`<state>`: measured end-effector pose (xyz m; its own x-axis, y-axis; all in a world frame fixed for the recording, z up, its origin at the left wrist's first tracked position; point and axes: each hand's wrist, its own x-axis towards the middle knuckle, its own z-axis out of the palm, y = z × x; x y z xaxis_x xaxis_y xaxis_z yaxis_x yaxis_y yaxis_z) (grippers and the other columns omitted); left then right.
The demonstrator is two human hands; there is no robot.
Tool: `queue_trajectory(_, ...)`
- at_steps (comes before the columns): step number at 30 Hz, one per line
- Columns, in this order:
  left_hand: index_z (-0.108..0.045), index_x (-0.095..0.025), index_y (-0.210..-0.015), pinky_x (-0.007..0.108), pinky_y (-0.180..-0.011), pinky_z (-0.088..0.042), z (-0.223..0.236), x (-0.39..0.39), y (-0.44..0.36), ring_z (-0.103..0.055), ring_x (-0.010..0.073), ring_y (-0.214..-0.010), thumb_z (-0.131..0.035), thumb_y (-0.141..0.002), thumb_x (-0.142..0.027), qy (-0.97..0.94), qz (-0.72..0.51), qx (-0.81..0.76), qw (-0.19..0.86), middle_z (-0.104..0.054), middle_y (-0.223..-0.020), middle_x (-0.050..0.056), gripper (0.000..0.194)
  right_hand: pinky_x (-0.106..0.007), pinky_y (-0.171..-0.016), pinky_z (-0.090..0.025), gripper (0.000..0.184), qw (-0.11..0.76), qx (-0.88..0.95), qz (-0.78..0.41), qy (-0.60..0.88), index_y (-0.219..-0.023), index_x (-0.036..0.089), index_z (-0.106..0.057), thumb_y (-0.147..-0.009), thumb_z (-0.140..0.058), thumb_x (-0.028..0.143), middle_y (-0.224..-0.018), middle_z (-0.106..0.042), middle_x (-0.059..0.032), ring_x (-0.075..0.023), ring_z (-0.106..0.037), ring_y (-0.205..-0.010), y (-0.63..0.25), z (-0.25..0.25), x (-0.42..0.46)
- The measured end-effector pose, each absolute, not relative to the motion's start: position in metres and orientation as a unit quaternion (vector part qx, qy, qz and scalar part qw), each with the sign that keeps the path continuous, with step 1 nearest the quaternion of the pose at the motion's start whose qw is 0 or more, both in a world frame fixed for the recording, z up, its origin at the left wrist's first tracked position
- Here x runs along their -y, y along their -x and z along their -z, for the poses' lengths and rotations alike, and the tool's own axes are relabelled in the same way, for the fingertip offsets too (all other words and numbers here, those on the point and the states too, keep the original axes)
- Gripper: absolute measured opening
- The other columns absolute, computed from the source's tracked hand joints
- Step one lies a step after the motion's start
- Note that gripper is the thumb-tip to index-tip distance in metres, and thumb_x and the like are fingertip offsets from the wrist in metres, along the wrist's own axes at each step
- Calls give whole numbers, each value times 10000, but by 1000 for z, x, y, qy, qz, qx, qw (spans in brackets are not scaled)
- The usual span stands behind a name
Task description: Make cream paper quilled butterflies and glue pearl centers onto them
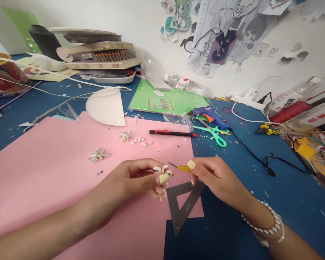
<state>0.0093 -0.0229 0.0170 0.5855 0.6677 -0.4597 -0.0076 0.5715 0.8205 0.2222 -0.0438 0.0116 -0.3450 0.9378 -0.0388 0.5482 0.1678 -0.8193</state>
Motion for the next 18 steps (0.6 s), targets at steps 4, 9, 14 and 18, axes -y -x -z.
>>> queue_trajectory(4,-720,-224,-749,116,-622,-485,-16,21,-10,-606,81,-656,-681,-751,-342,-385,-214,-405,802,-692,-677,-41,124,-203,-450,-233,446,257,719,-392,514,-563,157,-505,-907,-397,419,-478,-393,61,-41,-340,-453,-223,-12,45)
queue_trajectory(9,-715,-219,-721,106,-606,-501,-17,21,-11,-623,79,-649,-690,-741,-349,-375,-225,-405,803,-695,-663,-48,134,-201,-452,-232,446,254,726,-380,514,-570,155,-511,-912,-390,413,-481,-395,59,-41,-337,-454,-222,-12,45)
queue_trajectory(14,-711,-204,-689,89,-604,-500,-16,21,-9,-622,65,-623,-688,-748,-321,-386,-237,-405,794,-699,-644,-49,133,-200,-456,-230,437,248,730,-385,507,-555,151,-497,-903,-419,404,-488,-400,56,-41,-345,-463,-224,-12,44)
queue_trajectory(18,-709,-200,-703,84,-601,-501,-15,20,-8,-624,63,-624,-700,-739,-301,-368,-249,-388,808,-706,-649,-52,108,-204,-443,-218,458,206,733,-408,503,-542,149,-499,-908,-406,409,-466,-372,57,-37,-328,-438,-227,-13,43)
